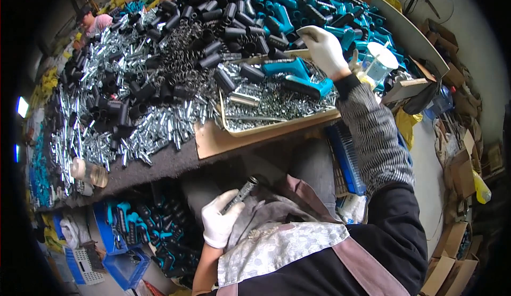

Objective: Assembling plastic tool handles by inserting internal metal components and springs.

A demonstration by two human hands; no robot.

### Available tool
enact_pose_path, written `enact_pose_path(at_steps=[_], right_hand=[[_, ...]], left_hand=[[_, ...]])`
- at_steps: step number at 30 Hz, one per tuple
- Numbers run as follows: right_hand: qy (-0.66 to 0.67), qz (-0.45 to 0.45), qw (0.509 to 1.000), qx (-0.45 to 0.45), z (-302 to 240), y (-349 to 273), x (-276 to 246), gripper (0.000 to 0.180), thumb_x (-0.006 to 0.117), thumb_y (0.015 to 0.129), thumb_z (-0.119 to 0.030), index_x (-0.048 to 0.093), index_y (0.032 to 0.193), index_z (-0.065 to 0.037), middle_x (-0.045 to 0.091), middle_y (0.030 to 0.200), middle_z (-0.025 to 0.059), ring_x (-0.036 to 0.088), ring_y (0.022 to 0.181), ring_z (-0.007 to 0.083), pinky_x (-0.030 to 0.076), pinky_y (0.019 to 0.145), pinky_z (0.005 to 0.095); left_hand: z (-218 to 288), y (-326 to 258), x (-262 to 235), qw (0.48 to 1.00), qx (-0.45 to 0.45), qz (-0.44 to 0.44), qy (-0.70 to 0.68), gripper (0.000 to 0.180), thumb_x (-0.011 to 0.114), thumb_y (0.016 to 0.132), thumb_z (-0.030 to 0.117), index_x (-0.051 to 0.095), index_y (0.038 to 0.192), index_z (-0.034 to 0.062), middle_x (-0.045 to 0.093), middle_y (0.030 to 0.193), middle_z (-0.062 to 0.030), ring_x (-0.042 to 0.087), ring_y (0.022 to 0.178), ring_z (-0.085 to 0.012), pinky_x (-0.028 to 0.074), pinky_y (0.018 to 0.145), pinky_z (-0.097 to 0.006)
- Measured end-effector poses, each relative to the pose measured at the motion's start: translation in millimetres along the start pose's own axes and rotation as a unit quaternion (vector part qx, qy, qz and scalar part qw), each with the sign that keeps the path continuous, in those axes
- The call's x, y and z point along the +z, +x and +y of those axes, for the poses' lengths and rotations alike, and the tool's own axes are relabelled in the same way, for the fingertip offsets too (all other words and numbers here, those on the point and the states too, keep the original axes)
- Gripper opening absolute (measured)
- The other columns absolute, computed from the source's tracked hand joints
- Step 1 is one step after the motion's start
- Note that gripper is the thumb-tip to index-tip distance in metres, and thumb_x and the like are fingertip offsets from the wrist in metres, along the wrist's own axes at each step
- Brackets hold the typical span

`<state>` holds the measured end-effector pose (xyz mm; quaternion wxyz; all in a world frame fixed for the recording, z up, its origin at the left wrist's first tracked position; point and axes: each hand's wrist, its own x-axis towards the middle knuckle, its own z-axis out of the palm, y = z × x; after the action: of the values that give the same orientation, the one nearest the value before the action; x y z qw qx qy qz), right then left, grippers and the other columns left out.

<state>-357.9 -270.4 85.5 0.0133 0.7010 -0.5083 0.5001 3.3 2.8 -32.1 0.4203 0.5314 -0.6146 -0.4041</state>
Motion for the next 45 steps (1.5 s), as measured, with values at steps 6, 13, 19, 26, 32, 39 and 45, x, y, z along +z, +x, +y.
enact_pose_path(at_steps=[6, 13, 19, 26, 32, 39, 45], right_hand=[[-0.224, -0.143, 0.961, 0.075, 94.0, 65.3, 57.8, 0.021, 0.061, 0.081, -0.019, 0.079, 0.092, -0.017, 0.073, 0.096, 0.0169, 0.07, 0.093, 0.036, 0.056, 0.083, 0.0426], [-0.312, -0.175, 0.914, 0.191, 83.0, 105.8, 96.6, 0.027, 0.057, 0.086, -0.021, 0.076, 0.101, -0.008, 0.072, 0.104, 0.0194, 0.07, 0.097, 0.0368, 0.055, 0.085, 0.0442], [-0.232, -0.034, 0.972, 0.021, 82.0, 133.7, 129.5, 0.022, 0.056, 0.085, -0.016, 0.074, 0.098, -0.011, 0.072, 0.098, 0.0174, 0.069, 0.095, 0.0365, 0.054, 0.084, 0.044], [-0.338, -0.168, 0.906, 0.19, 79.7, 178.5, 185.3, 0.04, 0.063, 0.089, -0.035, 0.071, 0.116, -0.007, 0.07, 0.12, 0.0164, 0.068, 0.111, 0.0318, 0.054, 0.093, 0.0433], [-0.361, -0.177, 0.901, 0.161, 109.9, 192.1, 187.0, 0.036, 0.063, 0.086, -0.029, 0.074, 0.111, -0.007, 0.071, 0.114, 0.0197, 0.069, 0.108, 0.0335, 0.055, 0.092, 0.0427], [-0.312, -0.1, 0.944, 0.044, 55.3, 169.7, 92.0, 0.038, 0.065, 0.08, -0.039, 0.076, 0.099, -0.008, 0.072, 0.102, 0.0198, 0.069, 0.097, 0.0368, 0.055, 0.085, 0.0428], [0.16, -0.153, 0.969, 0.107, -74.6, 50.1, -11.0, 0.027, 0.065, 0.094, -0.028, 0.068, 0.106, -0.004, 0.054, 0.073, -0.0033, 0.043, 0.058, 0.0031, 0.032, 0.051, 0.0192]], left_hand=[[7.3, 8.7, -2.1, 1.0, -0.008, -0.013, 0.02, 0.029, 0.078, 0.078, 0.004, 0.071, 0.104, -0.0049, 0.073, 0.092, -0.0189, 0.071, 0.081, -0.0249, 0.054, 0.075, -0.031], [8.8, 24.1, -10.4, 0.999, -0.018, -0.02, 0.033, 0.03, 0.076, 0.08, 0.005, 0.07, 0.107, -0.0062, 0.073, 0.093, -0.0186, 0.071, 0.08, -0.0231, 0.055, 0.075, -0.031], [16.1, 35.4, -8.1, 0.997, -0.063, -0.033, 0.037, 0.029, 0.076, 0.079, 0.005, 0.072, 0.107, -0.0037, 0.074, 0.094, -0.0189, 0.072, 0.082, -0.0228, 0.056, 0.077, -0.031], [10.0, 55.8, -16.4, 0.974, 0.133, -0.048, 0.176, 0.028, 0.079, 0.078, 0.013, 0.072, 0.101, -0.0001, 0.071, 0.09, -0.0175, 0.071, 0.076, -0.0304, 0.057, 0.071, -0.035], [4.0, 74.2, -25.1, 0.951, 0.211, -0.082, 0.213, 0.029, 0.08, 0.077, 0.014, 0.072, 0.101, 0.0002, 0.071, 0.09, -0.0167, 0.071, 0.076, -0.03, 0.057, 0.07, -0.035], [20.2, 64.0, -22.4, 0.991, 0.092, -0.043, 0.081, 0.031, 0.079, 0.077, 0.006, 0.071, 0.106, -0.0033, 0.072, 0.092, -0.0195, 0.072, 0.078, -0.03, 0.057, 0.072, -0.034], [33.5, 33.9, -26.7, 0.996, 0.057, -0.025, 0.065, 0.033, 0.075, 0.079, 0.01, 0.071, 0.108, -0.0048, 0.072, 0.097, -0.0198, 0.071, 0.086, -0.0287, 0.055, 0.08, -0.034]])
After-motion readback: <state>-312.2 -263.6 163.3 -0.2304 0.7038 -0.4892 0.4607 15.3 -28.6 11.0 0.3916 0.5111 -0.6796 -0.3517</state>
